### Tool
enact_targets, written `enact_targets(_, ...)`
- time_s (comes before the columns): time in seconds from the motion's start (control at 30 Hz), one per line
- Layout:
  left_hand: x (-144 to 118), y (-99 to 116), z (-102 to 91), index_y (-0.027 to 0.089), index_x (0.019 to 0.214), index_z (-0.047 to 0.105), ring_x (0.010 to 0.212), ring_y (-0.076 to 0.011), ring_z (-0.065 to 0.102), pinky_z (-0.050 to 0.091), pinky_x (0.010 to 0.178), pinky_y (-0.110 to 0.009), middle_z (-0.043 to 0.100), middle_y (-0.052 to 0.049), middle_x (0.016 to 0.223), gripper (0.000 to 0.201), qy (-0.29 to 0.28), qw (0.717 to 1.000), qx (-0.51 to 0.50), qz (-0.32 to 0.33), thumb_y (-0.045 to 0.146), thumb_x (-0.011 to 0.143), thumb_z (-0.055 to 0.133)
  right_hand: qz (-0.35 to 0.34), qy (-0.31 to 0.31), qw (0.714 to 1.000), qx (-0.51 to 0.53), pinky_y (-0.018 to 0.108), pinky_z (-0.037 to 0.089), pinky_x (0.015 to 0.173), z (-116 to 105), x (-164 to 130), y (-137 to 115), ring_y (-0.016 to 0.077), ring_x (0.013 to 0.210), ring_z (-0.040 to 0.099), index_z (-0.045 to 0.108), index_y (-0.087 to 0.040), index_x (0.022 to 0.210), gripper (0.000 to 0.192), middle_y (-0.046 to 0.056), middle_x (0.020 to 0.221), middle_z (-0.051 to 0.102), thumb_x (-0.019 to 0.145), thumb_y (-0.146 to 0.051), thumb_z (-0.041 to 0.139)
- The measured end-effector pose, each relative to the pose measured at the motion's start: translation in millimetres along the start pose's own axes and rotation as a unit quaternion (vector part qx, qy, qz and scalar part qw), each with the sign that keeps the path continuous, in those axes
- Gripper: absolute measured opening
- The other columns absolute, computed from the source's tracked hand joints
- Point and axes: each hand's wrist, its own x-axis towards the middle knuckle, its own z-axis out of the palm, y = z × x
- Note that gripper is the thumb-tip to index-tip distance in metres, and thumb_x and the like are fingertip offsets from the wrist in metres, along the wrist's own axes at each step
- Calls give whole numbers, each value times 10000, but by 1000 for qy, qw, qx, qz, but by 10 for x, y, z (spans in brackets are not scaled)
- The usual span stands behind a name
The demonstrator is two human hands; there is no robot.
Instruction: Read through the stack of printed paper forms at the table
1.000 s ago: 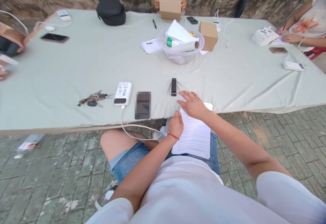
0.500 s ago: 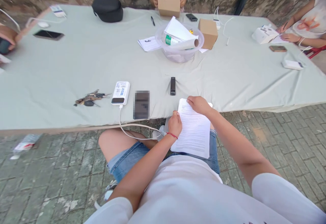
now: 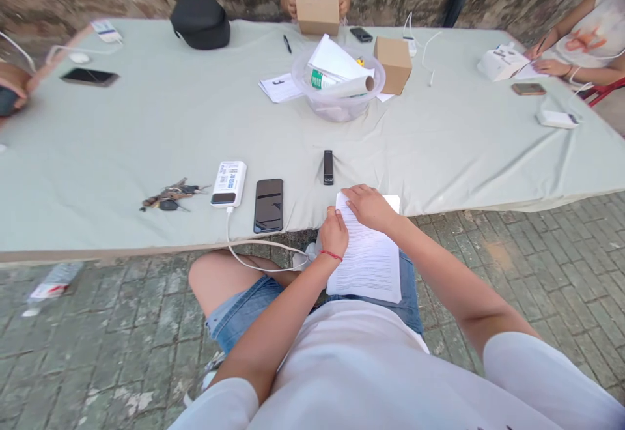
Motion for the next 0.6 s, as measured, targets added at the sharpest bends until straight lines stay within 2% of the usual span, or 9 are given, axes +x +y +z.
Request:
enact_targets(0.13, -6, -21, 35, 207, 1162, 531, 866, -301, 717, 473, 745, -347, 728, -112, 911, 274, 13, 1000, -9, 22, 299, 1110, 278, 9, 27, 1000, 2, 477, 418, 1143, 13, 11, -18, 309, 1383, 509, 528, -96, 1509, 470, 188, 1479, 614, 1091, -226, 357)
enact_targets(0.23, -12, -24, 46, 213, 1146, 531, 844, -293, 711, 469, 739, -339, 714, -94, 872, 254, 17, 999, -12, 28, 304, 1109, 297, 4, 2, 1000, -6, 458, 434, 1116, 9, 26, -33, 306, 1327, 553, 572, -96, 1464, 448, 183, 1417, 656, 1078, -195, 367)
enact_targets(0.33, -14, -20, 36, 220, 1130, 530, 827, -286, 704, 465, 737, -336, 701, -79, 852, 243, 16, 999, -17, 31, 314, 1111, 307, 10, 5, 1000, -15, 441, 437, 1104, -4, 28, -69, 308, 1336, 550, 556, -90, 1482, 465, 183, 1416, 655, 1068, -159, 356)
enact_targets(0.5, -11, -16, 5, 227, 1077, 518, 782, -276, 680, 454, 724, -332, 661, -54, 795, 230, 7, 999, -22, 31, 300, 1109, 303, 0, -56, 998, -24, 425, 452, 1062, -17, 18, -139, 298, 1220, 629, 577, -89, 1449, 444, 189, 1339, 692, 1049, -135, 390)
enact_targets(0.6, -9, -33, -1, 233, 1046, 507, 767, -268, 664, 443, 717, -329, 635, -43, 778, 221, 9, 998, -34, 45, 300, 1108, 305, 10, -20, 1000, -20, 416, 433, 1091, -6, 22, -147, 291, 1290, 596, 539, -100, 1485, 463, 182, 1405, 662, 1058, -137, 367)
